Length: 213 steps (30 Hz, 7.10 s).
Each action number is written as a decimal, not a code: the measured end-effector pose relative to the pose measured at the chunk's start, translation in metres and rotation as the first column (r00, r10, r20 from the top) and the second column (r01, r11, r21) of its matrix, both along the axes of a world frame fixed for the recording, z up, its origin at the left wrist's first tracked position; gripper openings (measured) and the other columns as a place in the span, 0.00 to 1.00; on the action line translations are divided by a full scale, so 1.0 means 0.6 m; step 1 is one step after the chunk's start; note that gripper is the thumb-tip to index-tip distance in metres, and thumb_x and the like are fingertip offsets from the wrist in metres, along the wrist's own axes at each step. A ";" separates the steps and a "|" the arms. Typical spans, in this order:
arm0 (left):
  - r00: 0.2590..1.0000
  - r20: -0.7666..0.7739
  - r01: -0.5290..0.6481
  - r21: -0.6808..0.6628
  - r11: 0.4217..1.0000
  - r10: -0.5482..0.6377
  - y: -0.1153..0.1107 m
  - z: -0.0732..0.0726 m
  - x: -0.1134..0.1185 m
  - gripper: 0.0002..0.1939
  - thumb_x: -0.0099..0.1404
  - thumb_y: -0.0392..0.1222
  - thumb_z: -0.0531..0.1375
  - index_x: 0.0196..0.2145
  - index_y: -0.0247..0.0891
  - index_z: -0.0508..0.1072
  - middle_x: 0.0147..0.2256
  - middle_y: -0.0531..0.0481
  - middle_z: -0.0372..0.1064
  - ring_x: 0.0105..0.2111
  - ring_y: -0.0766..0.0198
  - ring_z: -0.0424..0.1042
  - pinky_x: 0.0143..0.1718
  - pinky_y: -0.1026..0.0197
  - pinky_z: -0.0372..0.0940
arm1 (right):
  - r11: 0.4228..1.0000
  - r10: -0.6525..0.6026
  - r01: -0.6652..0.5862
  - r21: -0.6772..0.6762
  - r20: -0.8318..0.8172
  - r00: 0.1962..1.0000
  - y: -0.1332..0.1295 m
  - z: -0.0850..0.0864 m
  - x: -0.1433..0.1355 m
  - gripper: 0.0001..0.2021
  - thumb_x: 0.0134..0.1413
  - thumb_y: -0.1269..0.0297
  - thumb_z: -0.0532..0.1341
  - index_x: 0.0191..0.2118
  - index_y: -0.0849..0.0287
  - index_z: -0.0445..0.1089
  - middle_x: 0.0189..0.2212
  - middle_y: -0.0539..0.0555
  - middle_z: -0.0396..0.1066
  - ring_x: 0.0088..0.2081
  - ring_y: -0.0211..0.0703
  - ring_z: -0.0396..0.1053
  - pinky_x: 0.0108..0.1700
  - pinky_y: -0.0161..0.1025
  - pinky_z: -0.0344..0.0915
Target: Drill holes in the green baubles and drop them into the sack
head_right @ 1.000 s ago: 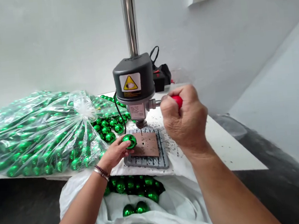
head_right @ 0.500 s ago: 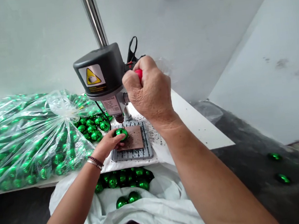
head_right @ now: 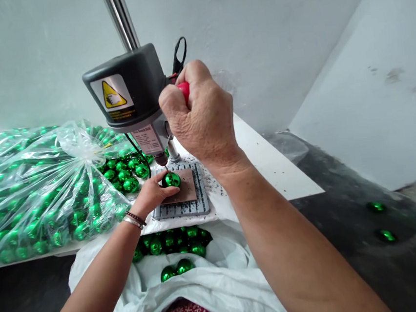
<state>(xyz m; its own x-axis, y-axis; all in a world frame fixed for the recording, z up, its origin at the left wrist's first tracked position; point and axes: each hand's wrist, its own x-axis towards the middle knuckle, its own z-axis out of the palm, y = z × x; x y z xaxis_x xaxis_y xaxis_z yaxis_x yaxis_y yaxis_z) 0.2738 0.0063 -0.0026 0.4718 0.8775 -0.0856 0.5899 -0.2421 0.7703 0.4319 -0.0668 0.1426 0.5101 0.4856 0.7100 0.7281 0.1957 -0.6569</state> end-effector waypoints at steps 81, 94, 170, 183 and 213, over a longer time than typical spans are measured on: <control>0.780 -0.555 -0.022 0.434 0.901 0.287 0.043 0.027 -0.137 0.20 0.64 0.36 0.54 0.53 0.34 0.73 0.50 0.35 0.73 0.51 0.49 0.71 0.51 0.53 0.63 | 0.992 -0.123 0.122 -0.015 -0.102 0.987 0.002 -0.003 -0.015 0.07 0.49 0.70 0.61 0.27 0.59 0.60 0.18 0.43 0.55 0.22 0.28 0.50 0.30 0.34 0.53; 0.980 0.131 -0.151 0.023 0.988 0.147 0.016 0.044 -0.142 0.32 0.57 0.51 0.63 0.57 0.39 0.66 0.43 0.45 0.75 0.40 0.56 0.73 0.42 0.56 0.65 | 0.992 -0.104 0.108 0.062 -0.061 0.993 0.000 -0.015 -0.017 0.08 0.50 0.67 0.59 0.27 0.59 0.58 0.20 0.43 0.55 0.23 0.27 0.51 0.31 0.33 0.55; 1.000 0.019 0.006 0.041 0.999 -0.006 -0.007 -0.013 0.005 0.35 0.54 0.46 0.68 0.59 0.35 0.70 0.45 0.47 0.77 0.42 0.57 0.74 0.48 0.57 0.67 | 0.994 0.079 -0.076 0.081 -0.027 0.997 -0.018 -0.032 -0.010 0.06 0.56 0.67 0.56 0.31 0.61 0.57 0.24 0.42 0.55 0.28 0.23 0.52 0.36 0.27 0.53; 0.999 0.030 0.017 0.052 0.998 -0.019 -0.006 -0.025 0.004 0.34 0.55 0.47 0.67 0.59 0.38 0.70 0.48 0.47 0.76 0.47 0.54 0.74 0.52 0.56 0.66 | 0.997 -0.011 0.013 0.074 -0.018 1.000 -0.029 -0.062 -0.018 0.06 0.53 0.67 0.58 0.31 0.60 0.57 0.25 0.43 0.59 0.27 0.24 0.54 0.33 0.27 0.57; 1.000 0.027 0.013 0.087 0.996 -0.016 -0.010 -0.030 0.004 0.31 0.55 0.48 0.66 0.57 0.40 0.71 0.50 0.45 0.75 0.49 0.53 0.73 0.52 0.57 0.65 | 0.963 -0.137 0.112 0.246 0.089 0.986 -0.034 -0.176 -0.032 0.08 0.56 0.58 0.58 0.32 0.57 0.62 0.24 0.47 0.66 0.25 0.30 0.63 0.29 0.31 0.62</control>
